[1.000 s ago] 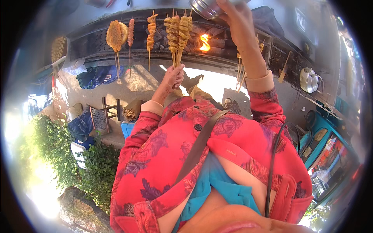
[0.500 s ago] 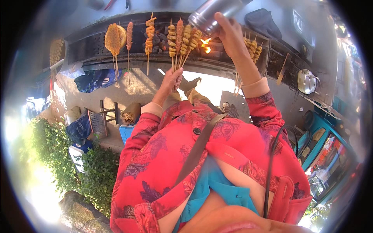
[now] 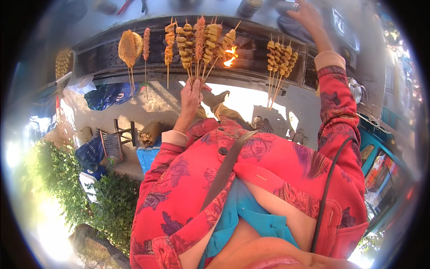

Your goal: The person grills various skewered foods over charcoal, applies sauce and seasoning, and packs cooked items into plastic bags. They handle multiple skewers, a sauce bottle, a seasoning shaker, and plastic bags while working at an outdoor street food cart.

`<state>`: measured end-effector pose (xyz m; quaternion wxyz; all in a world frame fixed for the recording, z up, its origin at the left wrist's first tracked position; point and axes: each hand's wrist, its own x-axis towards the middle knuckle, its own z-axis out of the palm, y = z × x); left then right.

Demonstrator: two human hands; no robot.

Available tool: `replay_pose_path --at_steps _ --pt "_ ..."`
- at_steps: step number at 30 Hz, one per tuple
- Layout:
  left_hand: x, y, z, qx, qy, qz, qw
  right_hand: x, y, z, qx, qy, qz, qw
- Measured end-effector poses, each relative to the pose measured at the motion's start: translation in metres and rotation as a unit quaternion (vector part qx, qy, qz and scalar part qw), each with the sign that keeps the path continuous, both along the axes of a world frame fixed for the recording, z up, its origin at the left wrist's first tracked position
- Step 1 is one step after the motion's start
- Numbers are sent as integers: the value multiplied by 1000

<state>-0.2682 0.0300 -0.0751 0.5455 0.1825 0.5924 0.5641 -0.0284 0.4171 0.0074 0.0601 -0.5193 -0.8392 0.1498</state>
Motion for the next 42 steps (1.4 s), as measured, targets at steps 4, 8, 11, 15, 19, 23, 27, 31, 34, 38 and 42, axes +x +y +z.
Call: replay_pose_path --at_steps 4,8,11,15,19,23,27,31,34,38,42 --pt "2 -2 2 21 33 -13 999 -26 13 -25 28 -63 36 997" --pt "9 -2 9 31 46 -23 998 -40 18 -31 51 -94 47 993" --pt "15 2 18 35 39 -11 999 -35 -6 -15 102 -24 43 994" --pt "23 2 11 51 35 29 998 -54 -173 22 -228 294 54 927" --pt "28 15 15 58 54 18 997 -72 -270 -20 -380 357 62 851" --pt "37 13 6 69 99 28 992 -83 -277 -30 -401 309 -39 862" --pt "47 16 6 82 147 11 986 -82 -283 -58 -387 416 -69 820" --pt "56 16 14 97 86 11 991 -80 -287 -92 -355 484 -81 796" --pt "65 12 19 98 7 36 994 -78 -291 -54 -439 470 -158 750" --pt "69 10 21 102 -30 53 993 -74 -289 -50 -456 473 -144 740" --pt "67 12 30 123 -52 59 989 -73 -293 -29 -383 465 -123 788"
